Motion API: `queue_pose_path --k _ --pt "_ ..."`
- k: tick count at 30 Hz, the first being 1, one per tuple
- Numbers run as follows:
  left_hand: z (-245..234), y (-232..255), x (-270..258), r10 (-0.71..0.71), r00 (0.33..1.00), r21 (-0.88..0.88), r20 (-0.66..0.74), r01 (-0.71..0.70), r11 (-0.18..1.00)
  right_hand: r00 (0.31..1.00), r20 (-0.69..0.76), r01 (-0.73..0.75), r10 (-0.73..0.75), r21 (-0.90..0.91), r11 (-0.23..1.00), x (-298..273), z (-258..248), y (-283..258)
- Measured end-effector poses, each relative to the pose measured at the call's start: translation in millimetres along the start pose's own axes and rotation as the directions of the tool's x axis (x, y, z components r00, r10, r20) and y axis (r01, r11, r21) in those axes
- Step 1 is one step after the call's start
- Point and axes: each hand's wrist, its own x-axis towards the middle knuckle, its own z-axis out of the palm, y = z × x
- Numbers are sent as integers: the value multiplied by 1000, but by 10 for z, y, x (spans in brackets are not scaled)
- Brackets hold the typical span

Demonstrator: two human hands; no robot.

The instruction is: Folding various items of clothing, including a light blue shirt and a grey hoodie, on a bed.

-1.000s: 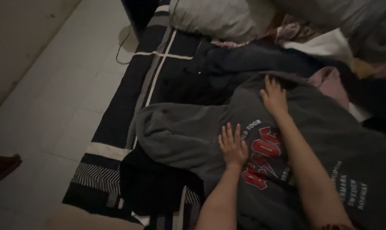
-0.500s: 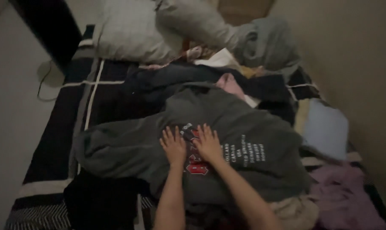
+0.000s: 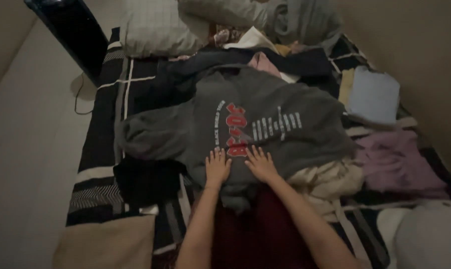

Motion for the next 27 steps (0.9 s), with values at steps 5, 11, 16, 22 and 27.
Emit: queue_pose_path --k 5,11,16,22,27 --pt "-781 360 -446 153 981 13 120 -155 988 998 61 23 -27 55 998 -482 -164 27" --pt "-936 406 -483 187 976 -51 111 -183 982 994 -63 98 -85 259 961 -903 -243 -36" --pt "-929 336 -453 147 980 -158 130 -126 979 937 -292 301 -191 397 867 -1553 -826 -620" --pt "-928 243 -542 123 991 -430 -55 -135 893 770 -411 609 -489 243 755 -1632 -582 -874" --pt "-749 100 -517 182 979 -912 87 4 411 825 -460 541 -330 467 700 -1434 -606 -732"
